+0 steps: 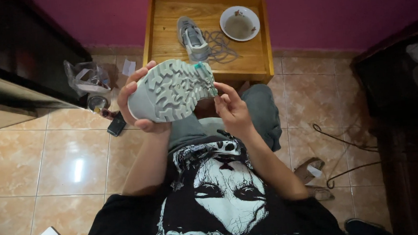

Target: The person scrubs a white and grey sneaker with a toothbrush, focusing on the sole and side panels. They rotate the shoe to clean different areas and dip the brush into a small bowl of liquid on a wooden table.

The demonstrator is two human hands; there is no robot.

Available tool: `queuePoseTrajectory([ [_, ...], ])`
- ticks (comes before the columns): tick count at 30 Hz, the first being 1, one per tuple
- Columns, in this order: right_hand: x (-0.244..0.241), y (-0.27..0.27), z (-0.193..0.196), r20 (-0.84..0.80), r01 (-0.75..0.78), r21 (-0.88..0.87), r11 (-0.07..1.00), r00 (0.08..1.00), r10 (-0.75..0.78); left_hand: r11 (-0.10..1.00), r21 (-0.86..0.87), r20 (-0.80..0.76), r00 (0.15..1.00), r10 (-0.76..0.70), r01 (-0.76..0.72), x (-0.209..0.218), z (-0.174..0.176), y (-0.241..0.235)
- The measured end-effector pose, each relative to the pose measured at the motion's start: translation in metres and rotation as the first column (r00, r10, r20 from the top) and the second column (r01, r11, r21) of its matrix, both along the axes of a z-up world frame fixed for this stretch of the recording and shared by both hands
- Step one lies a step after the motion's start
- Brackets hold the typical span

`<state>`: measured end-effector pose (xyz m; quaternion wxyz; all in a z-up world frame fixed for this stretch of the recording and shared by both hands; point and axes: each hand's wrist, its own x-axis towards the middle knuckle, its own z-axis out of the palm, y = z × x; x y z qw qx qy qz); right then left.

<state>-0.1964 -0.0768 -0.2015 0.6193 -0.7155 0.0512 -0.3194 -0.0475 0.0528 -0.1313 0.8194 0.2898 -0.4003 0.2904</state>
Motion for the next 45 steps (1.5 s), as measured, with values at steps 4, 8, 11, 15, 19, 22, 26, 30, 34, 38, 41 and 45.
queuePoseTrajectory([
  [4,-0.001,-0.003,0.002,-0.012,0.002,0.02,1.0,1.0,-0.002,0.999,0.029,0.013,0.999,0.036,-0.036,-0.001,-0.001,-0.004],
  [8,-0.001,-0.006,-0.003,-0.026,-0.001,0.023,1.0,1.0,0.001,0.997,0.059,-0.002,0.999,0.05,-0.05,-0.003,-0.001,-0.004],
  [11,0.0,-0.009,-0.004,-0.04,-0.008,0.024,1.0,0.999,0.009,0.998,0.057,0.006,0.999,0.04,-0.04,0.0,-0.002,-0.004],
  [15,-0.003,-0.01,0.002,-0.082,-0.006,-0.001,1.0,0.997,0.006,0.996,0.036,0.004,0.997,-0.077,0.077,0.003,-0.006,0.001],
  [19,-0.004,-0.014,0.007,-0.103,-0.004,-0.017,1.0,0.995,0.002,0.992,0.121,0.026,0.999,0.044,-0.047,0.005,0.001,0.001],
  [22,-0.004,-0.013,0.002,-0.068,-0.014,-0.014,1.0,0.998,0.013,0.996,0.085,0.061,0.998,-0.013,0.008,0.006,0.005,0.004],
  [26,-0.007,-0.015,0.011,-0.031,-0.04,-0.005,0.999,0.999,0.04,0.998,0.011,0.112,0.992,-0.066,0.065,0.006,0.019,0.004],
  [30,-0.02,-0.025,0.03,-0.197,-0.099,-0.012,0.995,0.976,0.094,0.99,-0.13,0.05,0.998,-0.04,0.046,-0.005,0.047,0.003],
  [34,-0.023,-0.028,0.039,-0.167,-0.114,-0.015,0.993,0.98,0.11,0.994,-0.104,0.017,0.999,0.033,-0.031,-0.007,0.052,0.013],
  [38,-0.025,-0.027,0.05,-0.181,-0.115,-0.013,0.993,0.977,0.111,0.993,-0.116,0.003,1.0,0.002,-0.001,-0.009,0.051,0.012],
  [41,-0.022,-0.026,0.039,-0.221,-0.106,-0.064,0.992,0.971,0.089,0.991,-0.124,-0.029,0.998,-0.059,0.055,-0.012,0.045,0.008],
  [45,-0.016,-0.024,0.023,-0.271,-0.07,-0.128,0.989,0.962,0.033,0.994,-0.099,-0.042,0.998,-0.046,0.042,-0.012,0.04,-0.001],
])
